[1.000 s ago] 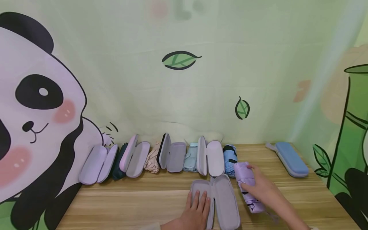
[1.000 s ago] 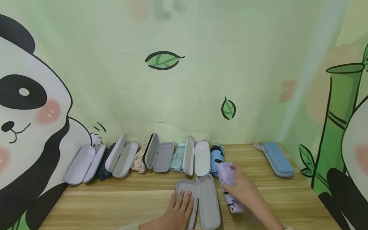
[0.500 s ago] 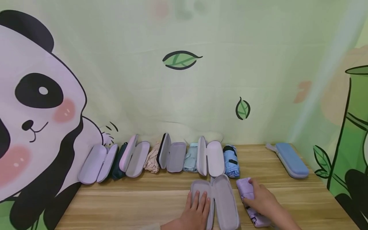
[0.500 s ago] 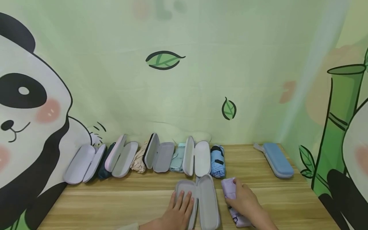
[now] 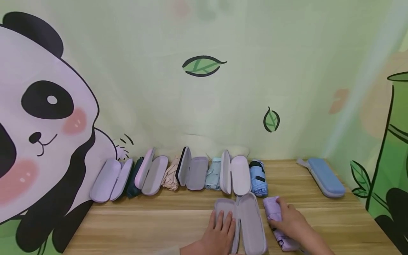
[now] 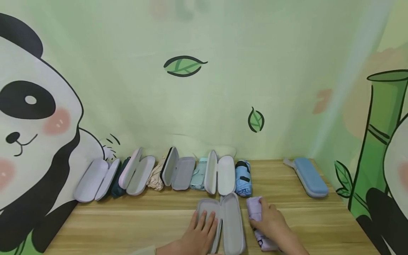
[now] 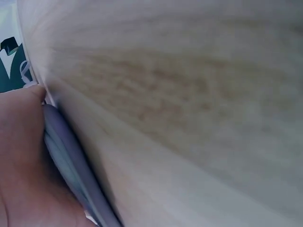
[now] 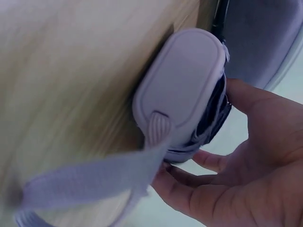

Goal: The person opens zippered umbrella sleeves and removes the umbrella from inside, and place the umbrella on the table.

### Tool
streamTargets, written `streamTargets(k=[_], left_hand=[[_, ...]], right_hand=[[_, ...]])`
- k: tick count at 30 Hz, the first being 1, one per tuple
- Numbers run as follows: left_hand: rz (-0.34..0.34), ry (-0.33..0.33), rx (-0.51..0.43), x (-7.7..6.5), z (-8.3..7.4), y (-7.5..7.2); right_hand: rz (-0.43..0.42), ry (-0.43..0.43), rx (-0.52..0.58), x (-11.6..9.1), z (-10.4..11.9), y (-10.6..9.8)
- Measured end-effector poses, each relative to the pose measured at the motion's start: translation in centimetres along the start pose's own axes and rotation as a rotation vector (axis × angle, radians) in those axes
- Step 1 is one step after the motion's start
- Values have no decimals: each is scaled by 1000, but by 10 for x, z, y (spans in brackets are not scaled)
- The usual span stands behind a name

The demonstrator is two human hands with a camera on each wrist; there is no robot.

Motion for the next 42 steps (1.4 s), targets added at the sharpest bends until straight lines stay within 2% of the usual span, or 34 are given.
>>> streamTargets(k=[4, 6, 10, 12, 14, 17, 21, 23, 25, 27, 30, 32, 38, 42], left_hand=[[-28, 4, 48, -1, 1, -10], [-54, 13, 46, -1, 0, -19], [-128, 17, -42, 4, -7, -50], [-133, 5, -111, 11, -15, -64], [-118, -23, -186, 20, -25, -74], [-13, -116, -324, 40, -41, -81], [158, -331, -510, 68, -58, -80], [217, -414, -547, 79, -66, -78], [243, -472, -522, 88, -74, -76], [261, -507, -426, 96, -83, -71], [301, -515, -309, 104, -92, -65], [319, -497, -276, 109, -99, -59], [342, -430, -372, 120, -122, -43], [366, -380, -435, 126, -135, -41]], right_hand=[[22, -12, -37, 1, -2, -6], [4, -38, -58, 2, -3, -12], [-81, -85, -56, -1, -6, -28], [-120, -96, -41, -4, -8, -36], [-136, -93, -31, -6, -9, -41], [-144, -91, -23, -6, -10, -46], [-141, -91, -18, -7, -12, -48], [-140, -86, -18, -8, -14, -49], [-139, -81, -18, -9, -16, -50], [-133, -74, -18, -10, -19, -52], [-130, -75, -22, -11, -22, -56], [-127, -76, -23, -12, -24, -59], [-116, -68, -14, -14, -33, -64], [-116, -62, -15, -15, -36, -68]])
Point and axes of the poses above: each hand's wrist, its own x-axis towards the middle knuckle, its own y-axis out of the palm, z = x × y, the point moved 4 cm from there along x, towards the middle knuckle, and after that the axes turned 6 degrees about z, right-handed, at the moved point
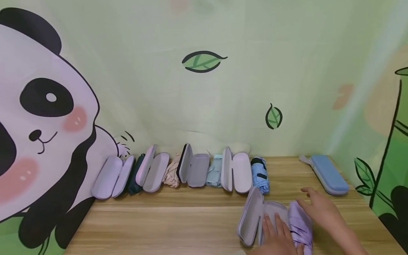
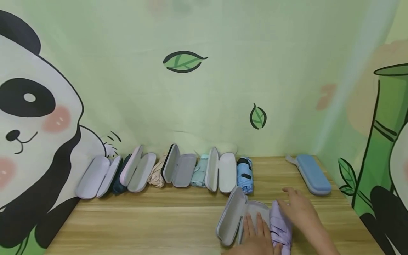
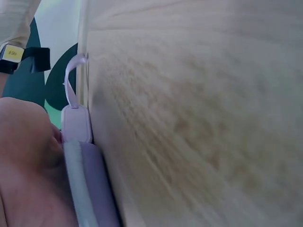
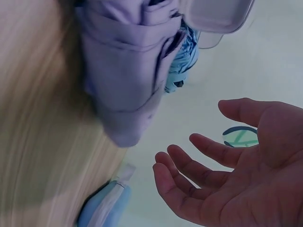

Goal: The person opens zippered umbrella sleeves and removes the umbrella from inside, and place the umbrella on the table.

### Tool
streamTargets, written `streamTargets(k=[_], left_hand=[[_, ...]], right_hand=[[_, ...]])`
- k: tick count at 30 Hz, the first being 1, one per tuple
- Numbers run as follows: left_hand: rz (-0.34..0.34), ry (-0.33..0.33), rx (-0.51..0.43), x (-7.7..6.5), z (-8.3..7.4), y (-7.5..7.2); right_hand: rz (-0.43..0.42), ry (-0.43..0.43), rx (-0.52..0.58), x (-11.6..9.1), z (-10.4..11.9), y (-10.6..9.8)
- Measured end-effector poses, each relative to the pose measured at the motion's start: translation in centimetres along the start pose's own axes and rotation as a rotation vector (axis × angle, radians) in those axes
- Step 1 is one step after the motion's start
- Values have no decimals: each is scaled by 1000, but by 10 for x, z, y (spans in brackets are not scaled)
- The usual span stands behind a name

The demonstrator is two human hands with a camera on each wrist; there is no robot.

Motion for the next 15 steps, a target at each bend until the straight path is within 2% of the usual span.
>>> streamTargets(k=[5, 8, 15], left_hand=[[38, 36, -55, 2, -17, -7], [40, 48, -113, 3, -25, -13], [8, 101, -361, 19, -39, -21]], right_hand=[[-18, -7, -5, -2, -3, -11], [2, 2, -7, -2, -6, -16], [69, 57, -1, -3, -16, -22]])
Point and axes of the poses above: each hand's wrist, its own x-axis towards the middle knuckle, its own y-axis out of the palm, z = x × y, the point moved 4 cm from there along x, towards the middle knuckle, and after that the axes turned 6 degrees about z, right-handed, at the moved point
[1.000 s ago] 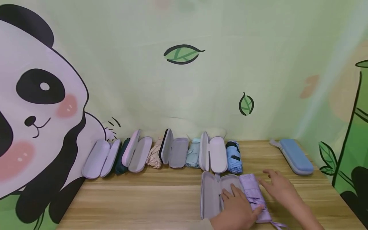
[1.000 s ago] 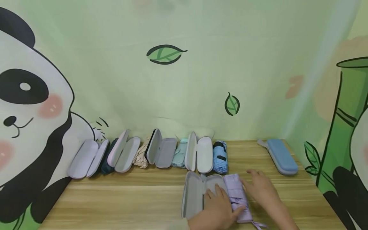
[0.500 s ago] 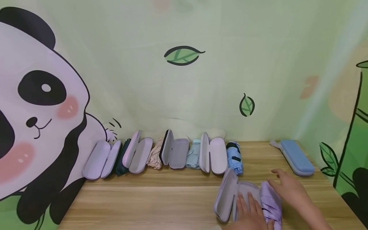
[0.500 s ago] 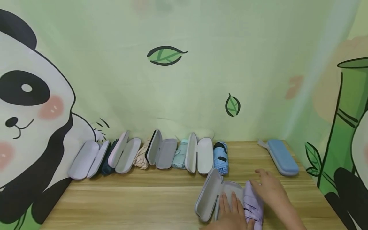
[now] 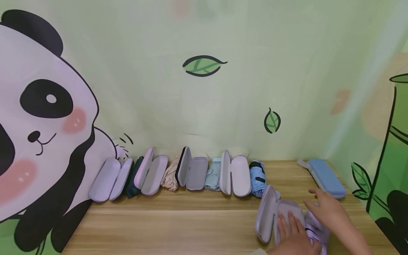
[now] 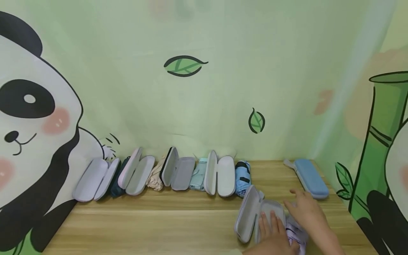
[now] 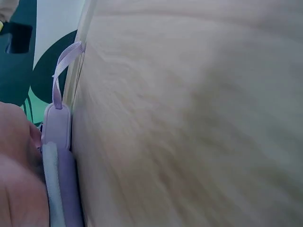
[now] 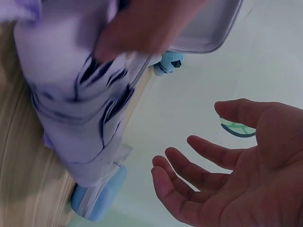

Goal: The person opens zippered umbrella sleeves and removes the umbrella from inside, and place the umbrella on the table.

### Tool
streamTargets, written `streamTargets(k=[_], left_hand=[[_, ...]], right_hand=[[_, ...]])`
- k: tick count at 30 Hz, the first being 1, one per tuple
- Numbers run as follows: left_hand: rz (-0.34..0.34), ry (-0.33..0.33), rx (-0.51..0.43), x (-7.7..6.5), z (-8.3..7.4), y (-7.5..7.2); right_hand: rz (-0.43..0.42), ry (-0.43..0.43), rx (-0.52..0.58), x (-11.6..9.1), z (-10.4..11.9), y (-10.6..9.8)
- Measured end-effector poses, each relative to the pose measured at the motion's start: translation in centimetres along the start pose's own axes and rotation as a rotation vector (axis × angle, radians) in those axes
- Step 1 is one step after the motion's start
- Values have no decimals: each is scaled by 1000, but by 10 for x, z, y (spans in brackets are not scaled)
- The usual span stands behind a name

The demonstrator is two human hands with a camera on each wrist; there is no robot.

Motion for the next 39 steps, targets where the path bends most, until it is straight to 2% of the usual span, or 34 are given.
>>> streamTargets(k=[4, 8, 13, 15, 20, 24, 26, 29, 33, 37, 39], left_hand=[[-40, 28, -116, 10, -8, -1], [-68, 20, -162, 16, -16, -1], [-93, -11, -183, 21, -22, -2], [-96, -30, -218, 22, -23, -4], [-134, -77, -300, 24, -23, -15], [-164, -85, -339, 25, -23, -22], [-169, -85, -330, 27, -24, -24], [-167, -106, -258, 30, -25, -26], [-166, -151, -177, 40, -20, -16], [-227, -161, -156, 55, -13, -4], [-274, -160, -126, 57, -13, -4]], right_hand=[[3, 32, 0, -1, -6, -2], [17, 62, 5, -5, -13, -1], [23, 88, -1, -10, -21, -3], [17, 86, -1, -12, -24, -4], [26, 96, 21, -14, -30, -5], [23, 106, 30, -16, -34, -5], [12, 104, 28, -16, -35, -6], [9, 105, 28, -16, -35, -6], [25, 114, 62, -17, -31, 2], [40, 134, 83, -19, -27, 9], [48, 146, 82, -21, -27, 10]])
Point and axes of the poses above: each hand's wrist, its own x-axis towards the middle knuckle, its own y-axis out of the palm, z = x × y, the point moved 4 cm from there along x, towards the middle knuckle, and after that the axes turned 6 degrees about z, right-handed, at the moved point
